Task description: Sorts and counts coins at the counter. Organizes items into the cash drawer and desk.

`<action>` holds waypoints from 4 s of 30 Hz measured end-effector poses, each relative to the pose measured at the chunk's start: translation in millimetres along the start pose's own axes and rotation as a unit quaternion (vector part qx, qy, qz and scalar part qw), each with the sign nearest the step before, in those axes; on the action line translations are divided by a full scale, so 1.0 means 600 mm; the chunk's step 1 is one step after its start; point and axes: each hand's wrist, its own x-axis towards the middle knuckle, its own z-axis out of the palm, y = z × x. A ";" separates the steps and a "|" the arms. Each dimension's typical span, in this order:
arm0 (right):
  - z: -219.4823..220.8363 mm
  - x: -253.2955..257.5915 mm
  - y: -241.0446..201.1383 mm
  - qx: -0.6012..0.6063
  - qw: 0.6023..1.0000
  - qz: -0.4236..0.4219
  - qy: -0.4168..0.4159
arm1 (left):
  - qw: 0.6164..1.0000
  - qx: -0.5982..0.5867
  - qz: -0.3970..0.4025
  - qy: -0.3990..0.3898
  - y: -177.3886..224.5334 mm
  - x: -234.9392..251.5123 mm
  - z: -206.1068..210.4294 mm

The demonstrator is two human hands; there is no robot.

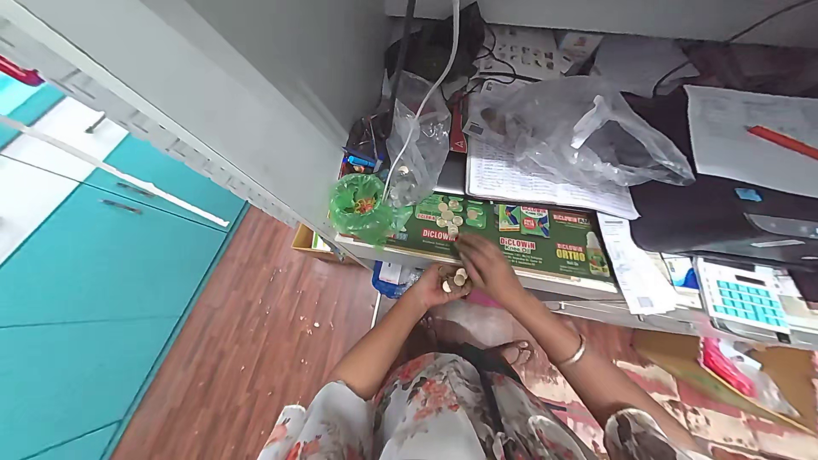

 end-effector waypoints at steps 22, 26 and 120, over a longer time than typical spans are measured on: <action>0.029 0.055 0.020 -0.014 0.988 0.022 -0.155 | 1.000 0.005 0.005 0.021 0.004 0.007 -0.008; 0.037 0.014 0.012 -0.037 0.991 -0.056 -0.115 | 0.999 0.035 0.021 0.036 0.005 0.000 -0.004; -0.454 -0.676 0.254 -0.077 0.796 0.595 -0.082 | 0.999 0.013 -0.007 -0.048 -0.425 0.158 0.412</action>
